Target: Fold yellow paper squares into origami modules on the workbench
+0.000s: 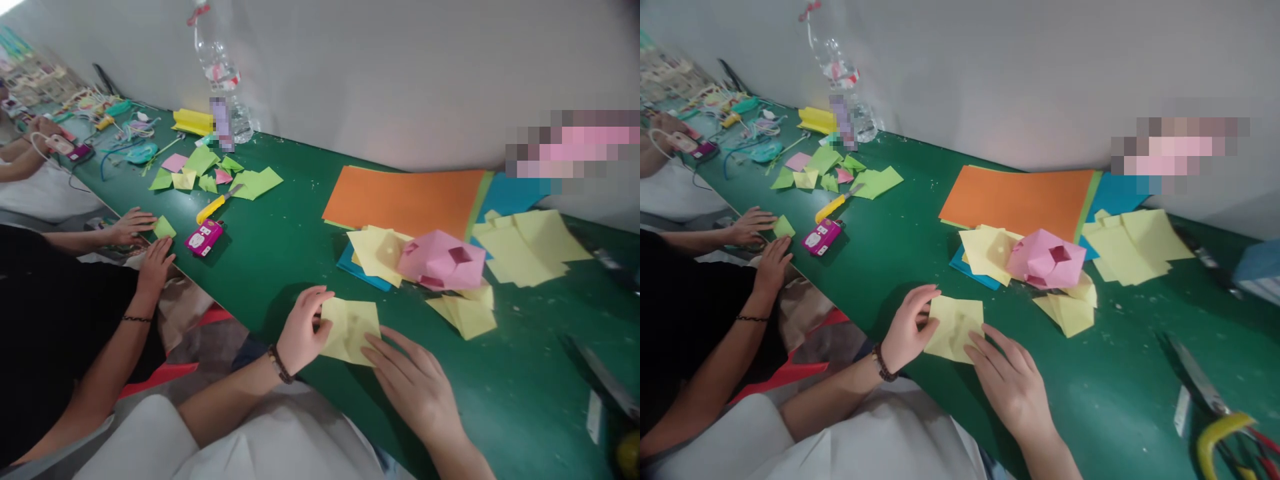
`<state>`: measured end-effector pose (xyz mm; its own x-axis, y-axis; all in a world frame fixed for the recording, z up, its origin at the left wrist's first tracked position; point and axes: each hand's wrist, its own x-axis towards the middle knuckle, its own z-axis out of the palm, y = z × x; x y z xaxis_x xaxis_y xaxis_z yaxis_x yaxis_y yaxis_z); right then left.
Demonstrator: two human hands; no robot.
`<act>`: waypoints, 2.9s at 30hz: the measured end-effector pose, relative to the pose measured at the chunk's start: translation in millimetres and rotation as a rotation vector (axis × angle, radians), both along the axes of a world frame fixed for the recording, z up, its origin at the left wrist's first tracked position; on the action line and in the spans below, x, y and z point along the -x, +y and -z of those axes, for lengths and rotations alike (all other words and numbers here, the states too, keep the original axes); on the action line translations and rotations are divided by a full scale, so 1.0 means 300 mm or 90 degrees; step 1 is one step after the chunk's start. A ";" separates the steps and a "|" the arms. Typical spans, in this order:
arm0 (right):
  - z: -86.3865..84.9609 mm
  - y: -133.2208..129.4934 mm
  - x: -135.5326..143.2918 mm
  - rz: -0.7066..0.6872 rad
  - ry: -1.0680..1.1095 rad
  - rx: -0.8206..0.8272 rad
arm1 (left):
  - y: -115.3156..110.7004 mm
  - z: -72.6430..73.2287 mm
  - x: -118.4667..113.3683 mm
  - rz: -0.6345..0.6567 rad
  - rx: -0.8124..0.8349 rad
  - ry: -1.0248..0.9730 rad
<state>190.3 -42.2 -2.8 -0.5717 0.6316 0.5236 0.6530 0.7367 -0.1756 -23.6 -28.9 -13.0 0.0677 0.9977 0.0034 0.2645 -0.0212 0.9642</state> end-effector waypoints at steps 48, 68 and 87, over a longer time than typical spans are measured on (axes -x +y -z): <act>0.030 0.137 0.068 0.222 0.035 0.170 | 0.017 -0.027 0.006 0.063 -0.199 0.383; 0.030 0.150 0.084 0.190 0.001 0.125 | -0.006 -0.019 -0.008 0.255 -0.317 0.434; 0.024 0.152 0.083 0.203 0.002 0.148 | 0.003 -0.016 0.000 0.254 -0.276 0.418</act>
